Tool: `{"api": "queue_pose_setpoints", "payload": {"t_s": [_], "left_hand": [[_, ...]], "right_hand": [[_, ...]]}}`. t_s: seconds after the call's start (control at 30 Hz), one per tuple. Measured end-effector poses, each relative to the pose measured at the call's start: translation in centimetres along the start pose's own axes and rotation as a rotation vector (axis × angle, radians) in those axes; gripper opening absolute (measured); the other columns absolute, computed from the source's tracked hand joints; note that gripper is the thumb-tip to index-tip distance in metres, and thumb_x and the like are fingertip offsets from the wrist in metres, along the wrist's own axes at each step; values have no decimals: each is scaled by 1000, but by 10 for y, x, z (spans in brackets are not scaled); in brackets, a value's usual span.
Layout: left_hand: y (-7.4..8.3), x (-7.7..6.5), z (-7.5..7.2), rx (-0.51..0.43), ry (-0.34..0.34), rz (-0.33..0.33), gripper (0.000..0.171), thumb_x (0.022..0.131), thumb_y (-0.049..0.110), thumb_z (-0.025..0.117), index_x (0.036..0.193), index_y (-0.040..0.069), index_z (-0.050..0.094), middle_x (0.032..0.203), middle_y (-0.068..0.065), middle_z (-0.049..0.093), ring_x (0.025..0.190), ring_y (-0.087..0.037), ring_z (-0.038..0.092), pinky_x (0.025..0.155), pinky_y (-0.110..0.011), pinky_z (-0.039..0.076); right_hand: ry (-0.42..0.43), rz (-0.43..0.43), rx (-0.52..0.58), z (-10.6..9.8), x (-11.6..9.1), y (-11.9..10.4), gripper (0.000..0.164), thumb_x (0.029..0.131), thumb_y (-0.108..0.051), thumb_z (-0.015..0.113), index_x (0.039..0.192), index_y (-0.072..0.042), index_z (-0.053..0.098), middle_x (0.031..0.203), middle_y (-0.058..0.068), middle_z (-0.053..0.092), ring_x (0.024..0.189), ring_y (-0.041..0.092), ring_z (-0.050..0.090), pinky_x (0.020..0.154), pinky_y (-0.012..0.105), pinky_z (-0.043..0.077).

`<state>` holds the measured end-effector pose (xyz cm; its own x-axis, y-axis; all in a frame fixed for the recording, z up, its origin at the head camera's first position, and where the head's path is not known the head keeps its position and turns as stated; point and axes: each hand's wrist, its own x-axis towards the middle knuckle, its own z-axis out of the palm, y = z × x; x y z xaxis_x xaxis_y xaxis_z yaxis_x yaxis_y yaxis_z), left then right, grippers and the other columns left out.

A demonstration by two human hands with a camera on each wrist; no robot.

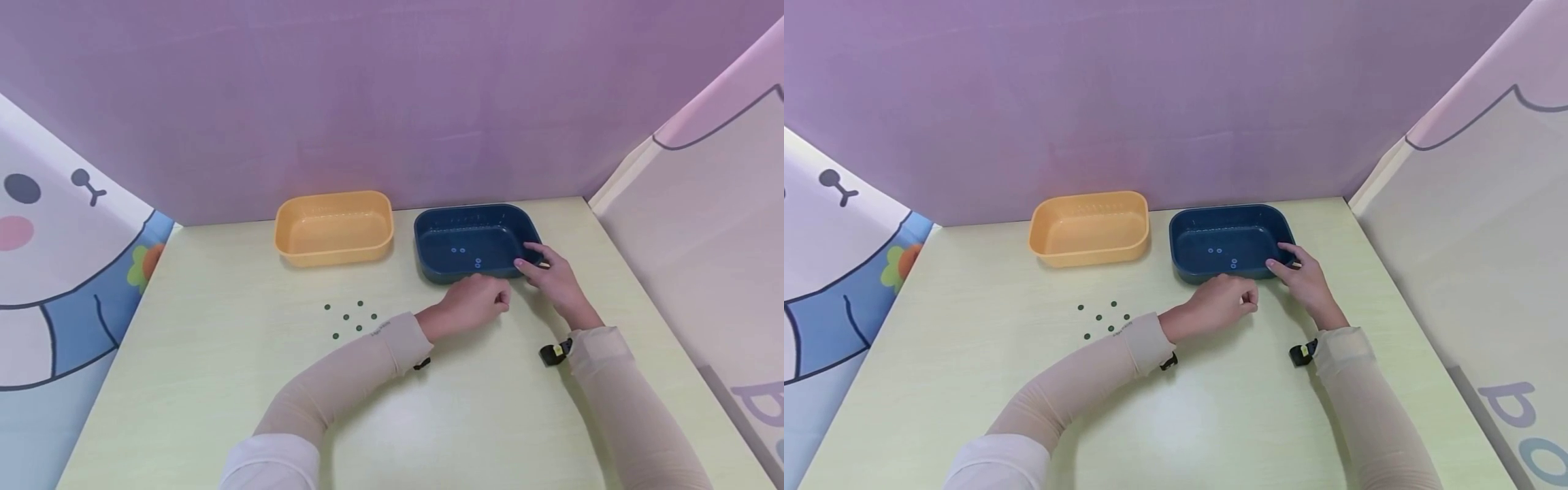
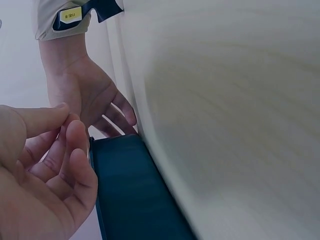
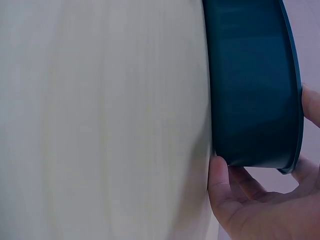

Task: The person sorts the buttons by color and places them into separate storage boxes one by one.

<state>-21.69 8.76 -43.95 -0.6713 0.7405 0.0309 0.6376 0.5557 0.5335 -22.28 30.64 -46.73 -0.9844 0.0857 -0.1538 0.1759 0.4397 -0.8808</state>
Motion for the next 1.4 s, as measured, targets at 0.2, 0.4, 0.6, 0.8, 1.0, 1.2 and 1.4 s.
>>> {"api": "queue_pose_setpoints", "payload": {"t_s": [0.2, 0.4, 0.6, 0.8, 1.0, 1.2, 1.4], "left_hand": [[-1, 1, -2, -26, 8, -23, 8, 99, 23, 67, 92, 24, 67, 80, 18, 59, 72, -1, 54, 63, -16, 44], [-4, 2, -2, -43, 55, -5, 9, 99, 22, 67, 90, 23, 67, 81, 18, 60, 72, 0, 55, 64, -15, 44], [-7, 4, -3, -66, 77, -12, 10, 100, 23, 66, 90, 23, 65, 81, 18, 59, 70, -1, 55, 63, -15, 44], [-9, 5, -6, -89, 96, -30, 9, 99, 24, 67, 91, 23, 66, 82, 16, 61, 69, -1, 55, 62, -15, 44], [-14, 8, -10, -166, 139, -63, 10, 98, 22, 69, 89, 21, 65, 82, 14, 64, 69, -1, 58, 67, -17, 45], [-20, 13, -10, -235, 185, -93, 9, 97, 21, 70, 90, 19, 65, 79, 13, 62, 65, -4, 57, 74, -21, 49], [-21, 17, -14, -239, 222, -127, 7, 97, 23, 71, 92, 18, 69, 75, 13, 62, 61, -3, 58, 117, -59, 25]], "right_hand": [[-3, 5, 2, 0, 0, -1, 71, 100, -39, 64, 158, -10, 33, 155, 25, 33, 125, 34, 52, 81, 15, 53], [-3, 3, -4, 1, -1, -2, 72, 100, -40, 63, 157, -9, 33, 154, 25, 34, 122, 32, 54, 82, 15, 53], [0, -12, 2, 1, -2, -3, 72, 99, -40, 64, 157, -8, 35, 150, 26, 39, 119, 28, 55, 82, 16, 54], [0, -6, 4, 1, -2, -2, 73, 99, -41, 65, 157, -9, 35, 148, 26, 40, 117, 25, 56, 82, 17, 54], [4, -12, 20, 2, -1, -1, 73, 98, -41, 66, 156, -8, 35, 143, 26, 43, 108, 13, 59, 83, 18, 55], [10, -9, 22, 1, -1, 1, 73, 98, -41, 66, 156, -9, 36, 141, 26, 43, 105, 15, 61, 81, 17, 54], [3, 0, 12, 1, 2, 2, 71, 100, -38, 64, 158, -10, 33, 145, 26, 40, 117, 36, 57, 81, 17, 54]]}}
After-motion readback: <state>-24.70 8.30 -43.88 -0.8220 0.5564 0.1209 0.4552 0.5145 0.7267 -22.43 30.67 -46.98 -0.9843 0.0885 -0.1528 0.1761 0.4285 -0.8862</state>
